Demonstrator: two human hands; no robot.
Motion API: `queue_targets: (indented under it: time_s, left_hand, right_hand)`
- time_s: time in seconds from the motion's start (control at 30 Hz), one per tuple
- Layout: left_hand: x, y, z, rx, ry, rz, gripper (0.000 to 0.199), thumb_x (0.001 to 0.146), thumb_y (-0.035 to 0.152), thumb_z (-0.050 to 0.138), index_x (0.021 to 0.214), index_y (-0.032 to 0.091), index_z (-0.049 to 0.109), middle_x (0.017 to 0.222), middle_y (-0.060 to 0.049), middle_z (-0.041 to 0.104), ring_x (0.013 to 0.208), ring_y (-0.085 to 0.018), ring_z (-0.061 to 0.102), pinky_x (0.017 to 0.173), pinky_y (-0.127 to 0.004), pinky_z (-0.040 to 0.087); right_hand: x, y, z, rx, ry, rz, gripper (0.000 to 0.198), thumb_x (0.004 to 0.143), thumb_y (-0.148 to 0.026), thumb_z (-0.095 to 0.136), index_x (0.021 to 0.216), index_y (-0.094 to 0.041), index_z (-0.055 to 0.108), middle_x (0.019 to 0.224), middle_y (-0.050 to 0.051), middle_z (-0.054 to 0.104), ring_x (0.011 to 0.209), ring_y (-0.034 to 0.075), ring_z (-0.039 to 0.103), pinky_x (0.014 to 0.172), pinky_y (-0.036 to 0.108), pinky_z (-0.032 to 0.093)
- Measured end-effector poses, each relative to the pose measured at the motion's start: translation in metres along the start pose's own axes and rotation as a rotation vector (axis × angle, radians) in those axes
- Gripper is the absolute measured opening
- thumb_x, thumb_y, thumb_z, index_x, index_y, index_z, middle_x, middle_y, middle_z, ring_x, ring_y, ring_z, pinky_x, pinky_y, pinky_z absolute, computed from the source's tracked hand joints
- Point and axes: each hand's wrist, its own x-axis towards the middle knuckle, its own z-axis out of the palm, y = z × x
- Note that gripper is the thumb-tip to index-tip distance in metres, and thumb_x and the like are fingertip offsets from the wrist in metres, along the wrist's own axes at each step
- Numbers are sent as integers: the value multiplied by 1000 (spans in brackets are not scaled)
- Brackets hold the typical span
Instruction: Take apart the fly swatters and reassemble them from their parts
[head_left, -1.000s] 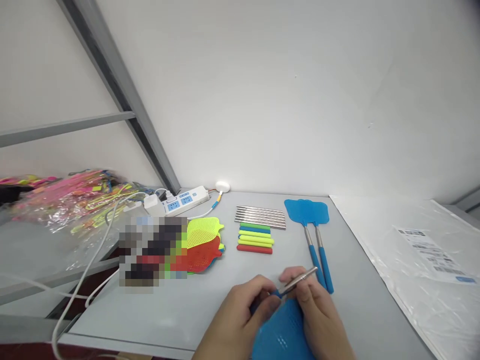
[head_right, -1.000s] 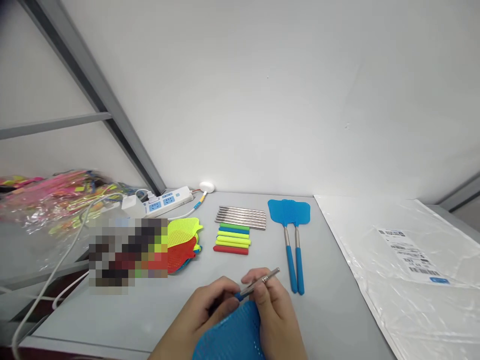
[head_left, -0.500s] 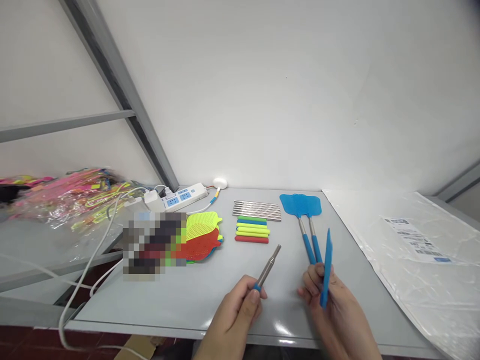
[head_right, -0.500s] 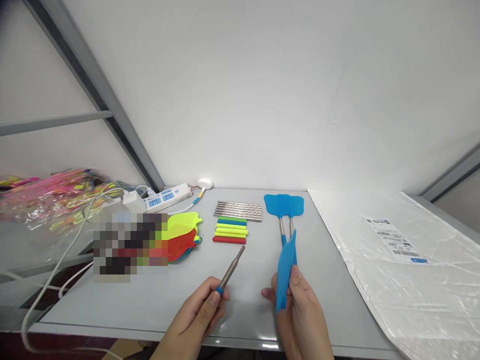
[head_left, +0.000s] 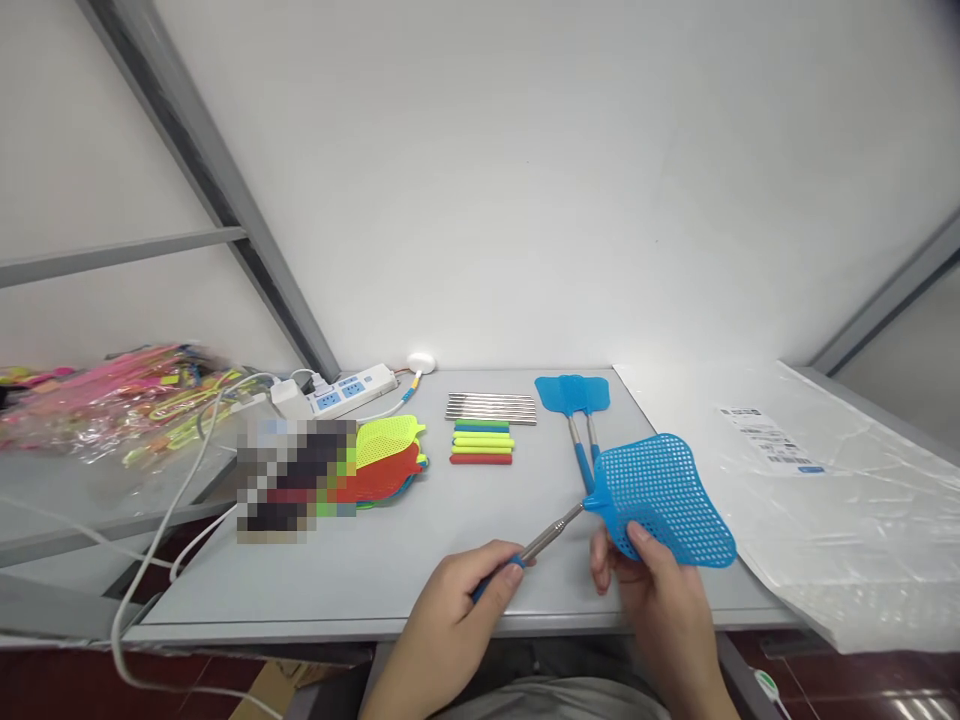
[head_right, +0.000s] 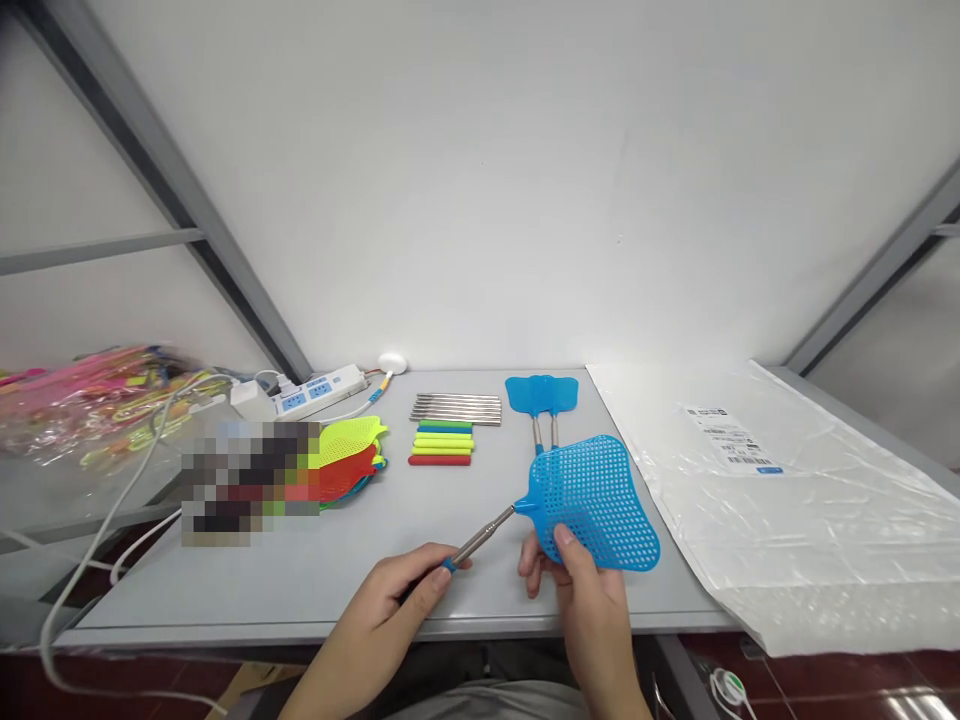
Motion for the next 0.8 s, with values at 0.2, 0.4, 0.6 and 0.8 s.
queue_targets:
  time_s: [0.2, 0.4, 0.6, 0.8]
  left_hand:
    - [-1, -3, 0, 65, -6, 15, 27, 92, 40, 53, 107, 29, 72, 106, -3, 72, 100, -23, 62, 88, -29, 46]
    - [-1, -8, -4, 126, -20, -15, 28, 90, 42, 57, 111, 32, 72, 110, -3, 71, 106, -24, 62, 95, -34, 45]
    - [6, 3, -4, 139, -95, 16, 31, 91, 43, 54, 113, 29, 71, 112, -3, 71, 105, -24, 61, 94, -32, 45]
    - [10, 23, 0, 160, -171, 57, 32, 95, 42, 47, 98, 24, 73, 90, 1, 72, 91, -18, 62, 84, -23, 45]
  right_hand:
    - [5, 6, -21, 31, -81, -35, 25, 82, -40, 60, 66, -22, 52, 52, -3, 47, 47, 14, 44, 49, 29, 38]
    - [12, 6, -43, -70, -132, -26, 31, 81, -40, 64, 60, -20, 51, 52, -2, 49, 49, 12, 45, 50, 27, 38]
    - [7, 2, -34, -101, 104, 21, 30, 74, -48, 73, 71, -20, 63, 68, 2, 60, 61, 15, 53, 51, 26, 43]
    - [6, 2, -35, -215, -125, -103, 40, 87, -42, 62, 56, -19, 51, 59, -1, 47, 58, 12, 44, 56, 26, 37]
